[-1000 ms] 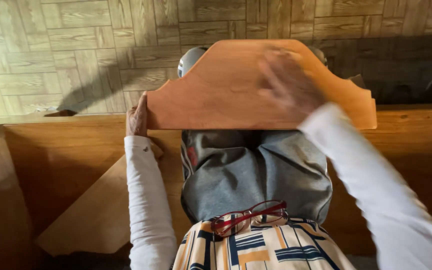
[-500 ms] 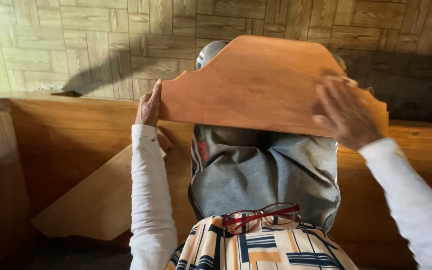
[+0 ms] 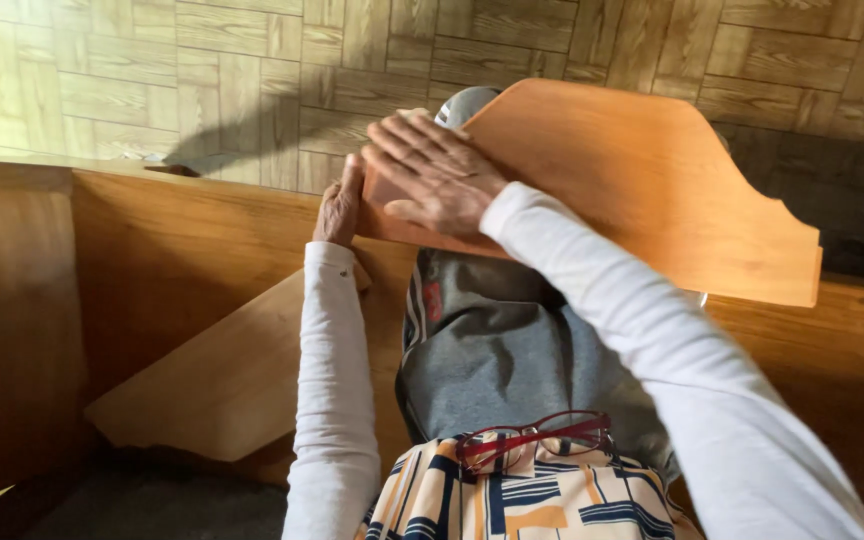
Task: The person sands a curved wooden piece using a sanding block held in their right hand. They hold the wood steady with their left hand while moving the block back and forth across the surface to smooth it.
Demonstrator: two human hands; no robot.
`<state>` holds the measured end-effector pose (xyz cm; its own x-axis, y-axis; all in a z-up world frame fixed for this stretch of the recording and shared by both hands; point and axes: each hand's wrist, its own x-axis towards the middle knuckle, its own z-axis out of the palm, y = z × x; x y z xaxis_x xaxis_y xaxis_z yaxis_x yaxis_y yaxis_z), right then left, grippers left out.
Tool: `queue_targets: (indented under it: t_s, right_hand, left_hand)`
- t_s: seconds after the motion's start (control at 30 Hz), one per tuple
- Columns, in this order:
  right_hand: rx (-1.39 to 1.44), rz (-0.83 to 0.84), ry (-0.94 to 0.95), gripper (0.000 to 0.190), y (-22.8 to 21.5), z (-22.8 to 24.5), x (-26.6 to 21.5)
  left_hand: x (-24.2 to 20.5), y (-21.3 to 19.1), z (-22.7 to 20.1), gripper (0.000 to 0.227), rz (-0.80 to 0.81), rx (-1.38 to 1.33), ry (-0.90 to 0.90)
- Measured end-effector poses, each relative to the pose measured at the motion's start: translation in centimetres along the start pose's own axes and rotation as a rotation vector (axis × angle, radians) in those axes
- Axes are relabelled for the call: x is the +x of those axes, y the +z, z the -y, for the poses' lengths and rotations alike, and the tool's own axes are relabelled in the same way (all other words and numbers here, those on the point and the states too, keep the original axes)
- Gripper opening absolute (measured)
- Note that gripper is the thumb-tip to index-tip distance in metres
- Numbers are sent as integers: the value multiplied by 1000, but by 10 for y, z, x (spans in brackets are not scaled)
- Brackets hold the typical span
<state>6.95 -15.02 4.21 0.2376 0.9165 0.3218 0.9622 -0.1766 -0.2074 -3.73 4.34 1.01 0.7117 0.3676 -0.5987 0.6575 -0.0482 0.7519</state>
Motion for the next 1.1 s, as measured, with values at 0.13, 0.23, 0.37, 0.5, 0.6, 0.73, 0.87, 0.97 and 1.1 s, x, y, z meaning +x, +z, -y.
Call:
queue_targets:
  t_s: [0.13,0.23,0.37,0.5,0.6,0.73,0.87,0.97,1.1]
  right_hand:
    - [60,-10,23,75,7,8,9]
    - [48,-46,20,73,-12,6,-13]
    - [79,-91,44,68,-57,-11,-90]
    - [-10,-63,168,64,-129,-9,-193]
    - [108,169,399,65,-173,-6,-281]
    - [-5,227,597,75,-193,-3,-376]
    - [-13,230,636,74,-189,-4,-377]
    - [41,239,435,60,-184,-7,-322]
    - [70,227,260,75,-143,-6,-230]
  left_hand:
    - [-13,-3,-17,88,-105,-26,-200]
    - [-28,2,-26,83,-81,-58,-176]
    - [6,-4,41,73,-97,-222,-182]
    - [-8,-1,8,71,-67,-294,-180]
    - [-47,10,-67,68,-101,84,-319]
    - [-47,16,-64,59,-121,-298,-327]
    - [-19,6,-12,78,353,-866,-121]
    - [-16,7,-6,79,484,-1096,79]
    - [-11,16,12,83,466,-1257,86]
